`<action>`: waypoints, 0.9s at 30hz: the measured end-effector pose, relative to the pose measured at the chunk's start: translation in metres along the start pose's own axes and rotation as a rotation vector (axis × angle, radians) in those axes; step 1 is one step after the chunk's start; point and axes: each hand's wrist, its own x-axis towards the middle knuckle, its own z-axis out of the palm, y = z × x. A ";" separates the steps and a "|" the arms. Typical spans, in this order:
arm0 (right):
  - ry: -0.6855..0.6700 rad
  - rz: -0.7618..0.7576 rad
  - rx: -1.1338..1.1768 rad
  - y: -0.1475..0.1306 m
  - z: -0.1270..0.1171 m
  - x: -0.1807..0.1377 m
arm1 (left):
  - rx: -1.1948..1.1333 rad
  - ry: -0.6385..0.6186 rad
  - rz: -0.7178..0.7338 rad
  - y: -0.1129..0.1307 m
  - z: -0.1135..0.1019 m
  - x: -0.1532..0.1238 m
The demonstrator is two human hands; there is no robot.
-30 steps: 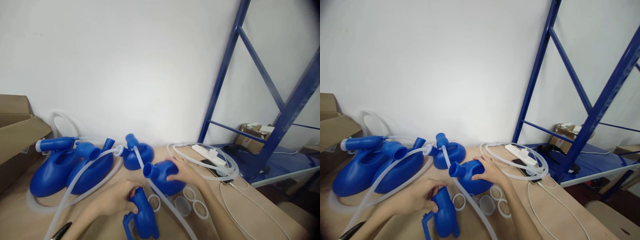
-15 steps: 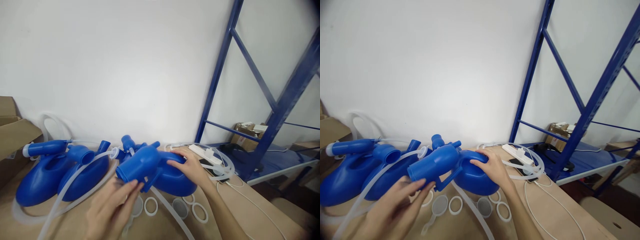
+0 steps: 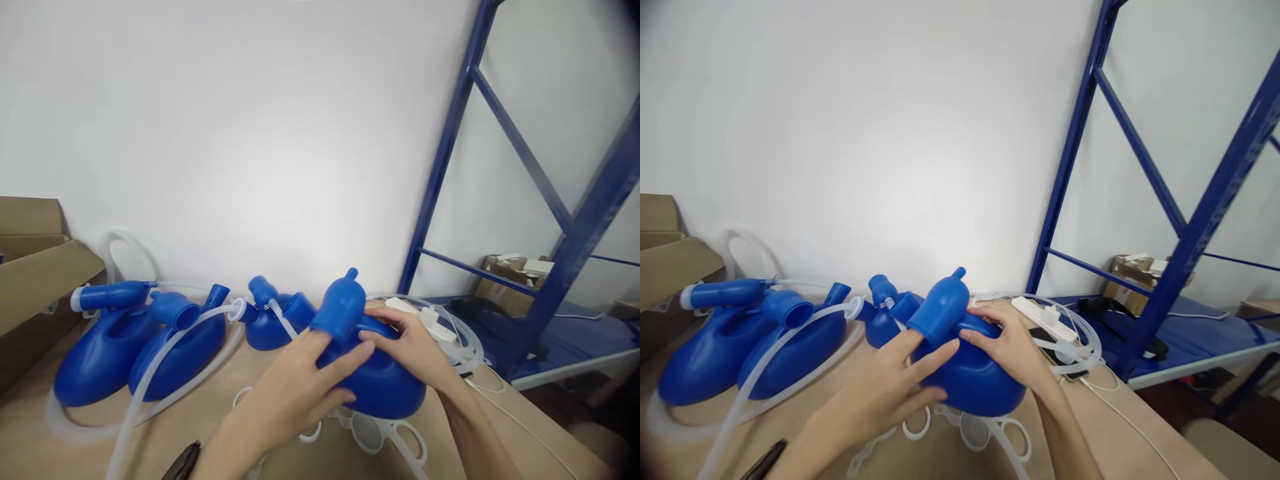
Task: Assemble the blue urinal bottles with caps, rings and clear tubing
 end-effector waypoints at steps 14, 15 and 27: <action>0.247 0.345 -0.100 0.124 0.099 0.090 | 0.208 -0.441 -0.757 -0.117 -0.076 -0.066; 0.232 0.337 -0.114 0.126 0.105 0.096 | 0.224 -0.465 -0.767 -0.121 -0.074 -0.069; 0.032 0.205 -0.175 0.135 0.115 0.133 | 0.379 -0.581 -0.819 -0.138 -0.020 -0.091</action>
